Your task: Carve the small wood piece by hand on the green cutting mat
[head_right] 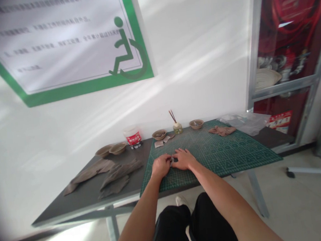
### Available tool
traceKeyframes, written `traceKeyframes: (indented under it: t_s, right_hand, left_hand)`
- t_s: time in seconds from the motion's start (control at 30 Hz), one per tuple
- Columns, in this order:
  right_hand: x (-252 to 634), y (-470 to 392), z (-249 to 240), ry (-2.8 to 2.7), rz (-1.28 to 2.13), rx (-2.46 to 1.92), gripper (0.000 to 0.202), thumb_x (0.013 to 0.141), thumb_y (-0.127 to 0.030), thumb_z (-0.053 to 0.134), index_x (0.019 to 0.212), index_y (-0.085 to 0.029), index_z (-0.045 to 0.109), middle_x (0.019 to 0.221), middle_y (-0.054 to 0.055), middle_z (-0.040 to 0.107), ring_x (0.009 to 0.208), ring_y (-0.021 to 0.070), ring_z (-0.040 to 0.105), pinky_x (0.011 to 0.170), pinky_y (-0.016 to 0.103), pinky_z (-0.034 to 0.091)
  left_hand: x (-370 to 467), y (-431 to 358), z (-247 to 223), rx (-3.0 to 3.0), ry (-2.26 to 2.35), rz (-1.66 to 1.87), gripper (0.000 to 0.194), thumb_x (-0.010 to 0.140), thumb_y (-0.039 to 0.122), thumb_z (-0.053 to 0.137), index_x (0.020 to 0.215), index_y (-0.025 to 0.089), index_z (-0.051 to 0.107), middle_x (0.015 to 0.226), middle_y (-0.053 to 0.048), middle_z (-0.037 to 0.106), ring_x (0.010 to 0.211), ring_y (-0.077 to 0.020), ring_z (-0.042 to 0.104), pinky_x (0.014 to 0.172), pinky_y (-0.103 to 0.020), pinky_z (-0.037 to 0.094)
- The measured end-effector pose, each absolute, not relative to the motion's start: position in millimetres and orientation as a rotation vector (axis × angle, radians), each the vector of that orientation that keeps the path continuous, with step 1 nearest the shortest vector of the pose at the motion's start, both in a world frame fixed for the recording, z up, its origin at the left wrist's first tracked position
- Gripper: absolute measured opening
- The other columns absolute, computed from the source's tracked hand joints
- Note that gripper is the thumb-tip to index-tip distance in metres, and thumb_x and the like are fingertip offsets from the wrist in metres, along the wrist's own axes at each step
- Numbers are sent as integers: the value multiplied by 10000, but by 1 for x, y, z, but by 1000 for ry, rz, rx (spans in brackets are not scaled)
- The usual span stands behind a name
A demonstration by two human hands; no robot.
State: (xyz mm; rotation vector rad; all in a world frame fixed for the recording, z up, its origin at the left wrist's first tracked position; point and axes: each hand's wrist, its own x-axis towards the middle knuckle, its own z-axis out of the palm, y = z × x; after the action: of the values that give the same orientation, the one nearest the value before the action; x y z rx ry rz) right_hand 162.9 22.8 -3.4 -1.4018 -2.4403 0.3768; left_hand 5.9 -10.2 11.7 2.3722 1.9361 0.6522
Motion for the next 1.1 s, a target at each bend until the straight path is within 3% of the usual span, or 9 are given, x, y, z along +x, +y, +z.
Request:
traceKeyframes:
  t_s: [0.43,0.8,1.1]
  right_hand:
    - [163,23,-4,-2435,374,-1402,619,755,-573,489,1305,-291,459,1460,59,292,1350,275,195,1066,479,100]
    - [163,23,-5,-2439,368,-1399,609,751,-544,503,1302,-288,463,1458,61,297,1348,279,199,1064,484,112]
    - [162,22,-3,-2437,378,-1406,607,749,-554,507,1298,-299,467,1460,55,294,1348,282,201,1064,486,110]
  left_hand:
    - [8,-14,12,2272,2116,666,269,835,245,437,1002,250,648,1079,-25,657,1084,-163,521,1043,-332,241]
    - [8,-12,15,2329,1967,617,311,837,224,440,1078,281,629,1151,0,628,1097,-143,529,958,-242,351]
    - [7,-8,5,2323,2068,715,290,843,246,424,1038,271,636,1090,-24,655,1070,-163,537,1047,-351,243]
